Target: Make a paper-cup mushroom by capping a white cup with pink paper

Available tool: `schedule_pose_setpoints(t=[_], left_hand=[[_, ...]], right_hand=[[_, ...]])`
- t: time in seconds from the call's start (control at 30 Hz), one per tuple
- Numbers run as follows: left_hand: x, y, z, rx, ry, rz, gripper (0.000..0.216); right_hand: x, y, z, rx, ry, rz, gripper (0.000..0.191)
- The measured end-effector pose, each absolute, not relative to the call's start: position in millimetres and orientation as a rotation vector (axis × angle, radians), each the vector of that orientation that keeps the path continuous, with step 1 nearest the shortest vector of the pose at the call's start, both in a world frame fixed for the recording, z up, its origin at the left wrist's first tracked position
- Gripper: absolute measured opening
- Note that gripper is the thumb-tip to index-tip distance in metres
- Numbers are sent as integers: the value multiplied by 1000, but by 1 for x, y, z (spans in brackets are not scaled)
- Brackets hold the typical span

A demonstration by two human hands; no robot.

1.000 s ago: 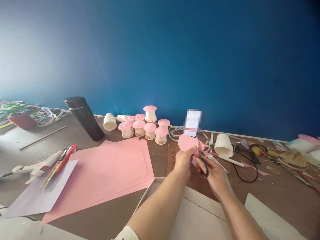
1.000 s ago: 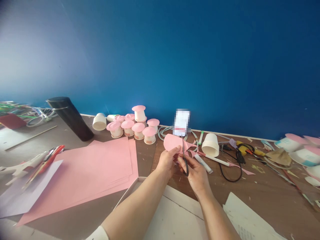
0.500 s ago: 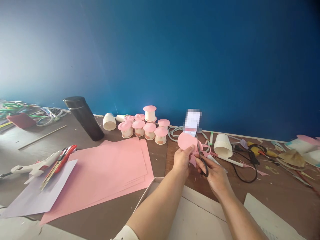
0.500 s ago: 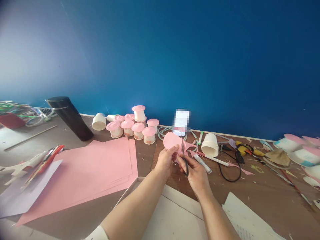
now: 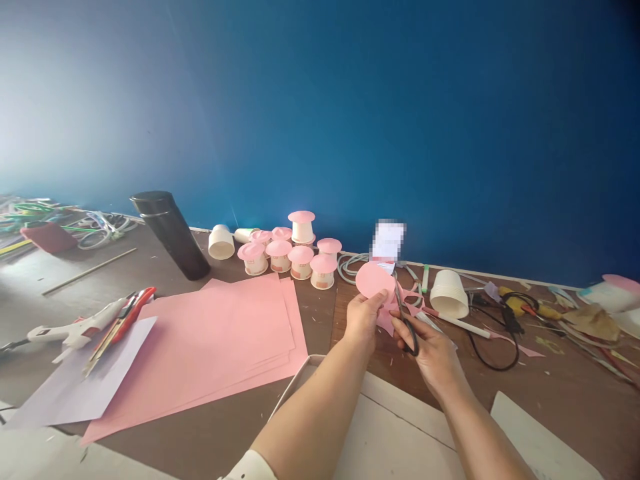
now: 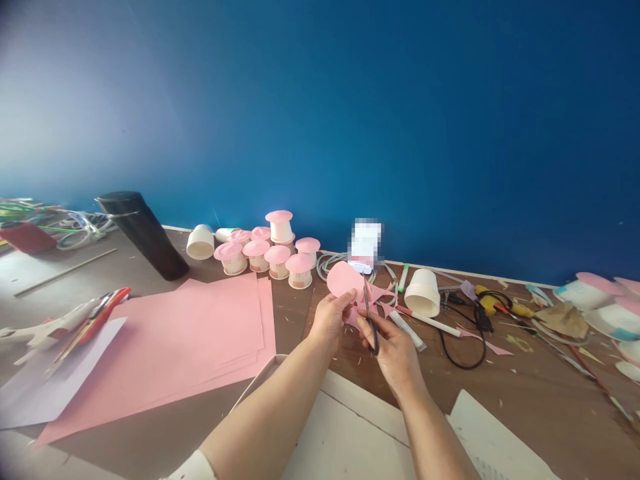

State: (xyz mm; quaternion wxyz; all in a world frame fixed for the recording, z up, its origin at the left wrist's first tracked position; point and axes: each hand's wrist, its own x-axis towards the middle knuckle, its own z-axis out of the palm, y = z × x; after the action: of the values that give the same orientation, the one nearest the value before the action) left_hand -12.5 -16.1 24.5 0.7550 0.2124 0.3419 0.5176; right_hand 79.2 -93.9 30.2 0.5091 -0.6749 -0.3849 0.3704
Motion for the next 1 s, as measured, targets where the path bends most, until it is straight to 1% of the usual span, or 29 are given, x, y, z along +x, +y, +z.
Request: schedule_pose_setpoints(t=[0.2, 0.67, 1.0], left_hand=[[-14, -16, 27, 459, 761, 1157, 31], [-17, -15, 32, 464, 794, 1152, 34], [-15, -13, 29, 457, 765, 1194, 32]], right_hand=[[81, -93, 28, -1634, -934, 907, 51], [82, -92, 25, -1634, -975, 892, 56], [82, -92, 27, -1631, -963, 908, 54]])
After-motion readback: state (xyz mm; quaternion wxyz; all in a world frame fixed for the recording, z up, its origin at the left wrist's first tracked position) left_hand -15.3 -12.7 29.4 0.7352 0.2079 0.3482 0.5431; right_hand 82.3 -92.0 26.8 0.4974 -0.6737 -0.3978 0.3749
